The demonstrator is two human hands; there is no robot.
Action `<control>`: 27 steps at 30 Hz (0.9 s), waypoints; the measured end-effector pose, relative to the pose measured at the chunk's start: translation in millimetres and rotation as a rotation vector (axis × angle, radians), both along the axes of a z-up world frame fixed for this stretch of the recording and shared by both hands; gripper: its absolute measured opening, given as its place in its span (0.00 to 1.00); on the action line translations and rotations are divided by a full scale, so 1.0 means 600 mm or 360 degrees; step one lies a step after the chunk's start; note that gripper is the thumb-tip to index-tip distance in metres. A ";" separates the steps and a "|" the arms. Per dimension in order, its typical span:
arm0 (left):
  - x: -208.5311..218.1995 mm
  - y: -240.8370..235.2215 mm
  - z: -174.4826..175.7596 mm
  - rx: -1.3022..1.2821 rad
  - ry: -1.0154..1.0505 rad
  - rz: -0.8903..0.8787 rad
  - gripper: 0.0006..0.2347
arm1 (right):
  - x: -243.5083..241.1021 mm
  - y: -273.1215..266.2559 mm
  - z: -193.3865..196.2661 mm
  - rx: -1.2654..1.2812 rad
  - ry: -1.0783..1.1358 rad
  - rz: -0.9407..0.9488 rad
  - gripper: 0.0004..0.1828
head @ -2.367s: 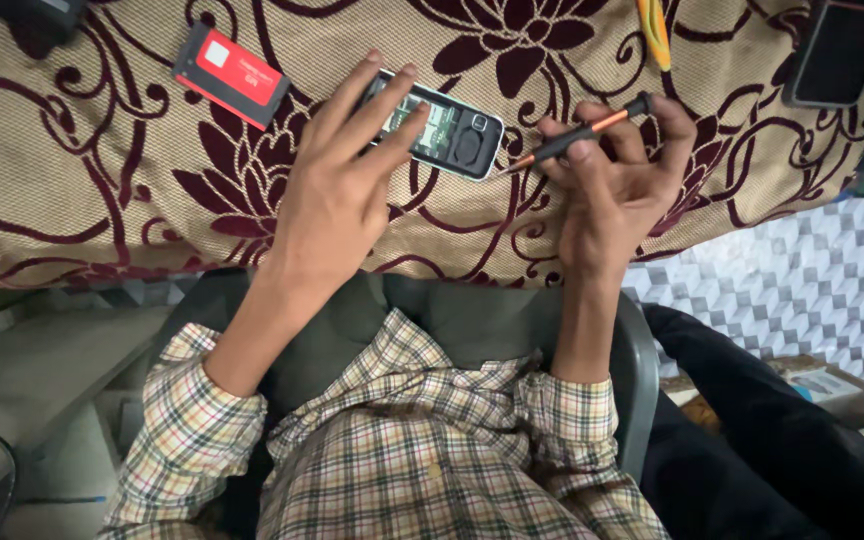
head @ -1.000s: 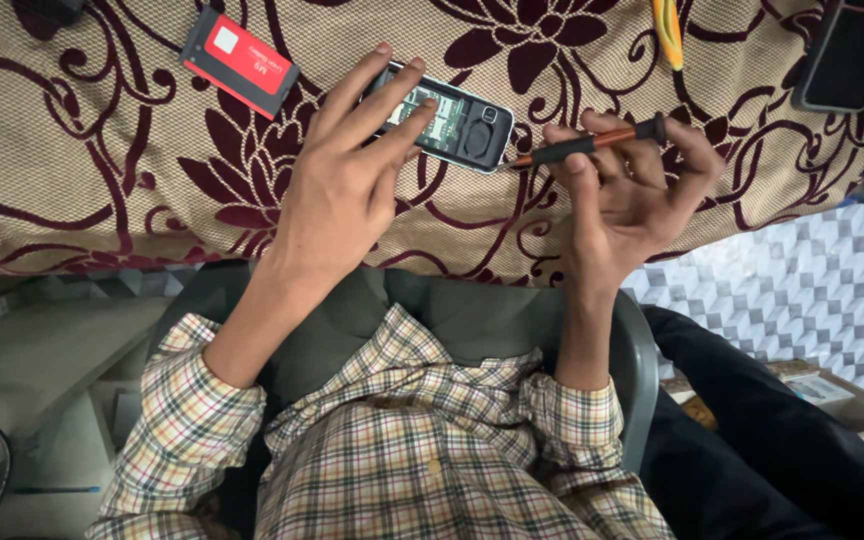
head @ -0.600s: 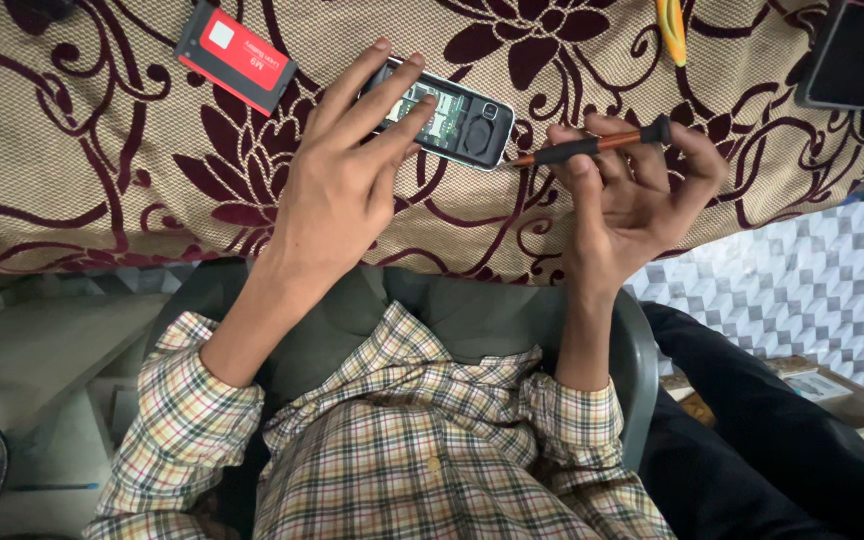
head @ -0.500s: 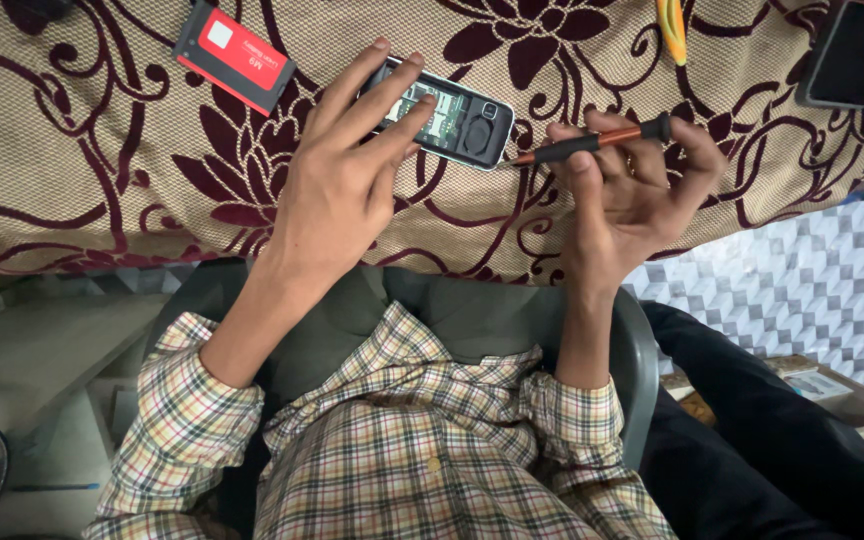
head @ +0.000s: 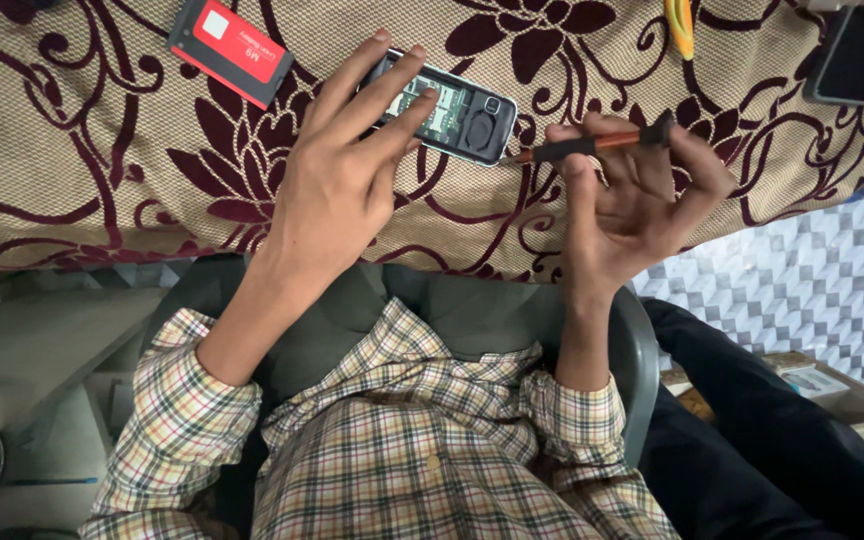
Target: The person removes the back cover of a mobile phone, then uses a screwdriver to unscrew and remove the battery. They continue to unscrew internal components and manipulate the phone's interior.
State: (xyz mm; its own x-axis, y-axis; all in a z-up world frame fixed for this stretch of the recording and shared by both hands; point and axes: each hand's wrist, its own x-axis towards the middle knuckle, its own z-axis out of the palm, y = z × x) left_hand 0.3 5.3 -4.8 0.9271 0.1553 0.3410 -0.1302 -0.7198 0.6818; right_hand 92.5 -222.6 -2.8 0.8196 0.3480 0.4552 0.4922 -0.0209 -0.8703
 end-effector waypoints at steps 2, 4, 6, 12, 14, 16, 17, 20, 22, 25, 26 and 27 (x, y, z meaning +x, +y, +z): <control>-0.001 0.000 -0.001 0.0000 0.0001 0.0000 0.16 | 0.001 0.003 0.006 -0.0106 -0.0163 0.0012 0.29; -0.002 0.000 -0.002 -0.0006 0.0006 -0.0010 0.17 | 0.006 0.008 0.015 -0.0175 -0.0334 0.0088 0.31; -0.002 0.001 -0.002 0.0002 0.0008 -0.0009 0.17 | 0.012 0.019 0.023 -0.0196 -0.0494 0.0237 0.33; -0.001 0.000 -0.003 0.0024 0.0010 -0.0002 0.16 | 0.001 0.039 0.069 -0.0498 -0.0422 0.0299 0.34; 0.000 0.000 -0.003 0.0031 0.0015 -0.0012 0.17 | 0.000 0.037 0.079 -0.0490 -0.0277 0.0371 0.28; -0.001 0.004 -0.002 0.0050 0.0029 -0.0028 0.17 | 0.003 0.040 0.076 -0.0443 -0.0222 0.0366 0.27; -0.003 0.004 -0.002 0.0035 0.0025 -0.0026 0.17 | 0.002 0.041 0.070 -0.0411 -0.0236 0.0314 0.27; -0.005 0.001 -0.001 -0.0003 0.0013 -0.0037 0.17 | -0.005 0.038 0.059 -0.0491 -0.0329 0.0035 0.31; 0.001 0.003 0.003 -0.0006 0.0002 -0.0035 0.17 | -0.005 0.037 0.067 -0.0428 -0.0214 0.0054 0.30; -0.001 0.005 0.003 0.0058 0.0001 -0.0038 0.18 | -0.013 0.038 0.084 -0.0226 0.0104 0.0320 0.23; -0.006 0.005 0.002 0.0050 0.0006 -0.0033 0.18 | -0.016 0.038 0.085 -0.0268 0.0075 0.0306 0.21; -0.006 0.004 0.001 0.0042 0.0001 -0.0037 0.18 | -0.018 0.034 0.089 -0.0311 0.0038 0.0283 0.19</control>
